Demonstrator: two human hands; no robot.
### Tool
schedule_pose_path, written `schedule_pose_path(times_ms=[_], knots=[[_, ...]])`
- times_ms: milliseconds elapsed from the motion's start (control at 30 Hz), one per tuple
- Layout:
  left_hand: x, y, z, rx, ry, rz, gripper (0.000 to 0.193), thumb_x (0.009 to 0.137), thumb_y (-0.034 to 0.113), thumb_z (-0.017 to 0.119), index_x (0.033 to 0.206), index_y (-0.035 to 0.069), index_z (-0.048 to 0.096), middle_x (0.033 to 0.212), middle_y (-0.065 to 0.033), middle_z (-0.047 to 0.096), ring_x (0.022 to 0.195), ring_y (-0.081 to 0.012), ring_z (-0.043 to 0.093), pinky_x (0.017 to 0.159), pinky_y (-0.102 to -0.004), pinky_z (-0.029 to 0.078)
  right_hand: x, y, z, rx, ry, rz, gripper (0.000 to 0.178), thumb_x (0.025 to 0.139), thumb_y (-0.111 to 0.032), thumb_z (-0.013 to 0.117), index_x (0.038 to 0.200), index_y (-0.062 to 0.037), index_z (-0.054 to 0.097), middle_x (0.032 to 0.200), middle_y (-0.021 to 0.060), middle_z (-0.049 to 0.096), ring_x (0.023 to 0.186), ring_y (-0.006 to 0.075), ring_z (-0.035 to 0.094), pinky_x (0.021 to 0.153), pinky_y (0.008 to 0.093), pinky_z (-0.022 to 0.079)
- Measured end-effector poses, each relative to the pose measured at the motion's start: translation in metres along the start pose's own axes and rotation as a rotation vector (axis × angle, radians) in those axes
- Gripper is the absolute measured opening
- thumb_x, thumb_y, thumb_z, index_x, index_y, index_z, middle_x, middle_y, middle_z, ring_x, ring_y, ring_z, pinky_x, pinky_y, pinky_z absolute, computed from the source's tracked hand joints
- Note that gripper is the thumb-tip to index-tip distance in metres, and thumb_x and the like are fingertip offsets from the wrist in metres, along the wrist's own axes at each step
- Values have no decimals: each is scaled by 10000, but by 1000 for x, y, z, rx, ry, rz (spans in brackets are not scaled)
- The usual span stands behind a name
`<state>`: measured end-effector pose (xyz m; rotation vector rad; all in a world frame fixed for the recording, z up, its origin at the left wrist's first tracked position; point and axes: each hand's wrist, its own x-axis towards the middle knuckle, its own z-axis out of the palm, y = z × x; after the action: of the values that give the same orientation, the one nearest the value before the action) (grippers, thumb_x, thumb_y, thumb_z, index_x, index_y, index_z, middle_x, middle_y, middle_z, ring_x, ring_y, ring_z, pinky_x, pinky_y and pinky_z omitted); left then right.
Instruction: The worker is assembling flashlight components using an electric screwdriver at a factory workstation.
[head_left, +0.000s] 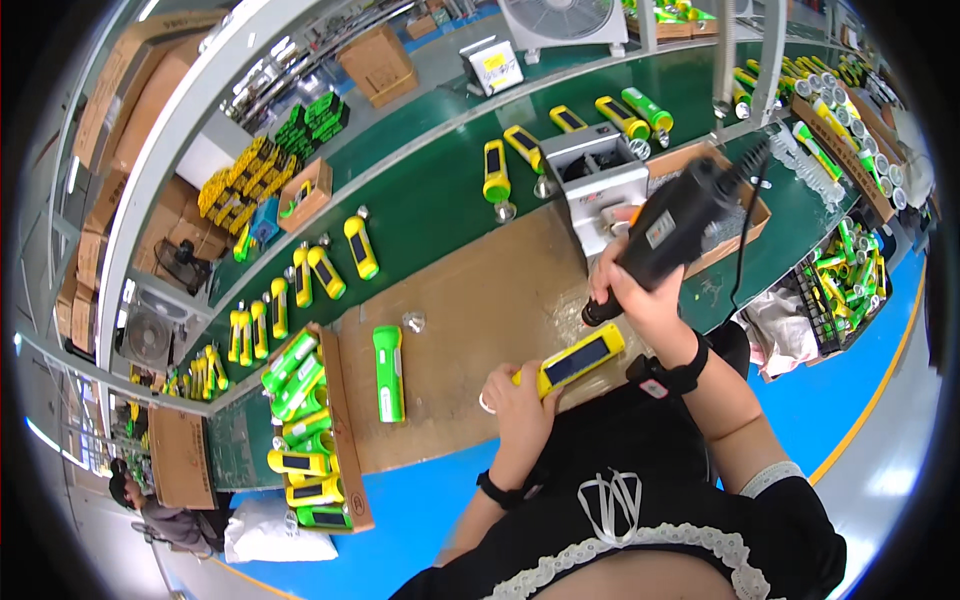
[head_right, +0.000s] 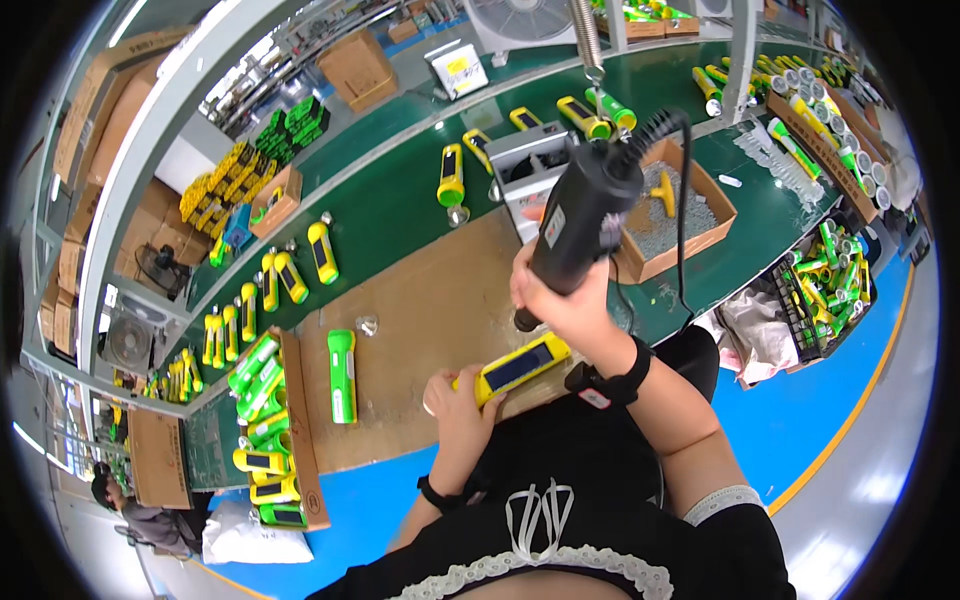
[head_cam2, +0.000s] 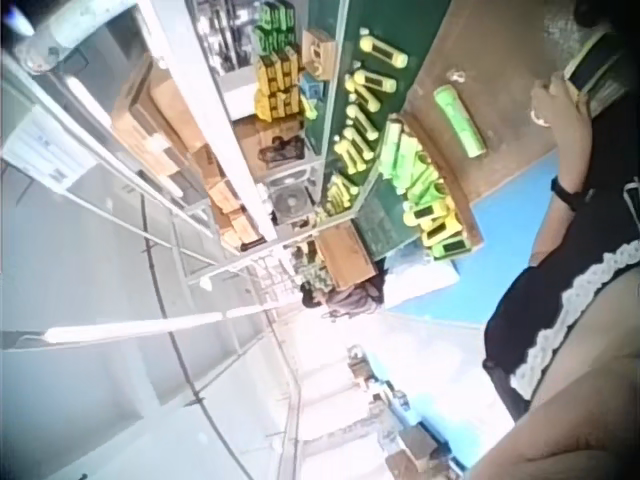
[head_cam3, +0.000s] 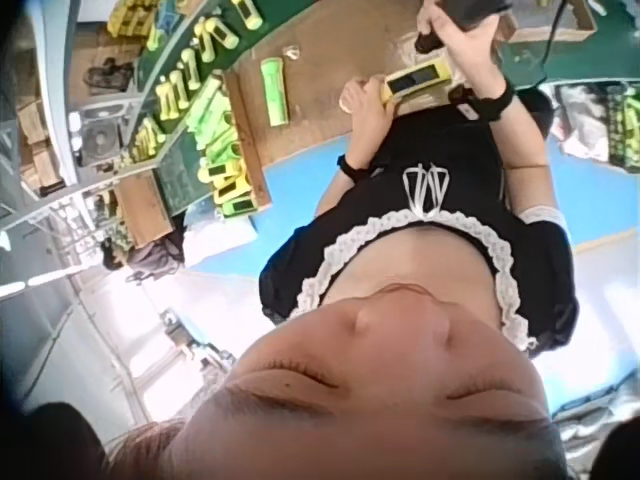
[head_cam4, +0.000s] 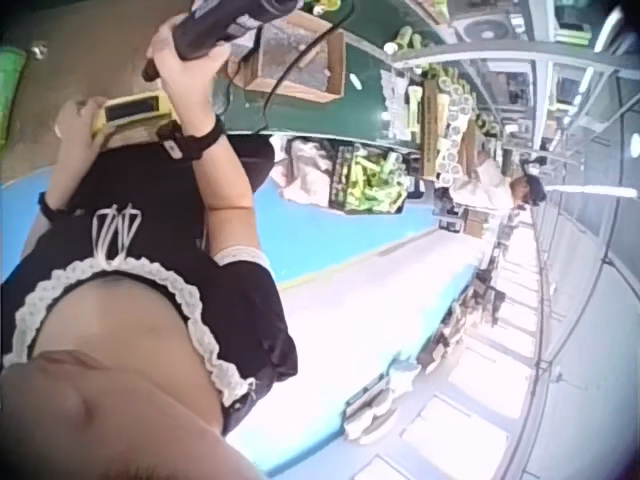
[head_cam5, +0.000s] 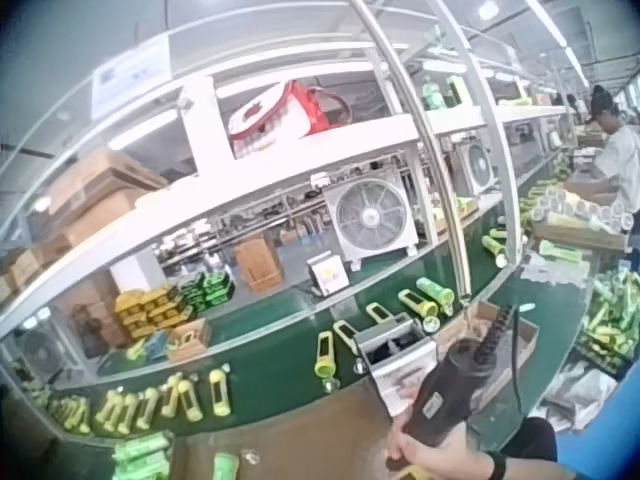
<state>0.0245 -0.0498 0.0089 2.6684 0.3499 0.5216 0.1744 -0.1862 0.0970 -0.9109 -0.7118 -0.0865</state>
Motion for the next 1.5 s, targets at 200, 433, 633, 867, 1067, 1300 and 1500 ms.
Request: schedule_pose_path(times_ms=[200,433,633,867,1067,1300,1500], knots=[[6,-6,3,-58,86,67,457,636,184,766,1040,88,574,1024,-160,460,995,-352,425,880,-472,304,-41,7,37,-163,-316,41,593,843,15,539,1323,-35,194,762,88,501,656,177,544,642,313,467],[1,-10,4,-103,116,18,496,581,166,798,1019,87,579,998,-152,449,975,-344,425,863,-460,320,-45,27,55,-94,-271,48,563,840,59,513,1308,-47,217,766,79,493,628,161,535,636,309,480],[1,-14,3,-101,84,49,489,648,193,774,1051,36,544,1027,-174,439,974,-354,409,831,-447,311,-48,32,60,-107,-246,113,495,811,82,487,1239,-42,270,759,75,495,625,154,534,626,308,476],[7,-15,4,-120,87,61,505,595,174,788,1019,19,562,1011,-182,455,983,-358,424,876,-469,316,-30,49,66,-137,-307,262,429,769,101,507,1119,-59,319,712,60,511,599,133,529,571,268,445],[11,-17,-1,-91,17,91,584,627,182,782,1111,13,502,1048,-196,450,1002,-377,419,871,-474,303,-31,56,66,-101,-231,320,368,697,59,640,1030,-9,500,740,14,585,660,69,558,604,232,464],[21,-24,-12,35,-158,313,529,667,201,737,1069,-31,483,1047,-201,487,999,-365,464,878,-452,352,-19,37,58,9,-184,300,497,748,59,626,1191,-6,410,757,29,563,662,97,563,594,244,463],[19,-49,-22,310,-119,-153,528,659,334,762,968,-23,525,931,-163,511,857,-326,530,728,-447,433,-9,-31,20,103,35,-157,630,807,-90,651,1283,12,250,729,75,494,559,152,512,541,274,471]])
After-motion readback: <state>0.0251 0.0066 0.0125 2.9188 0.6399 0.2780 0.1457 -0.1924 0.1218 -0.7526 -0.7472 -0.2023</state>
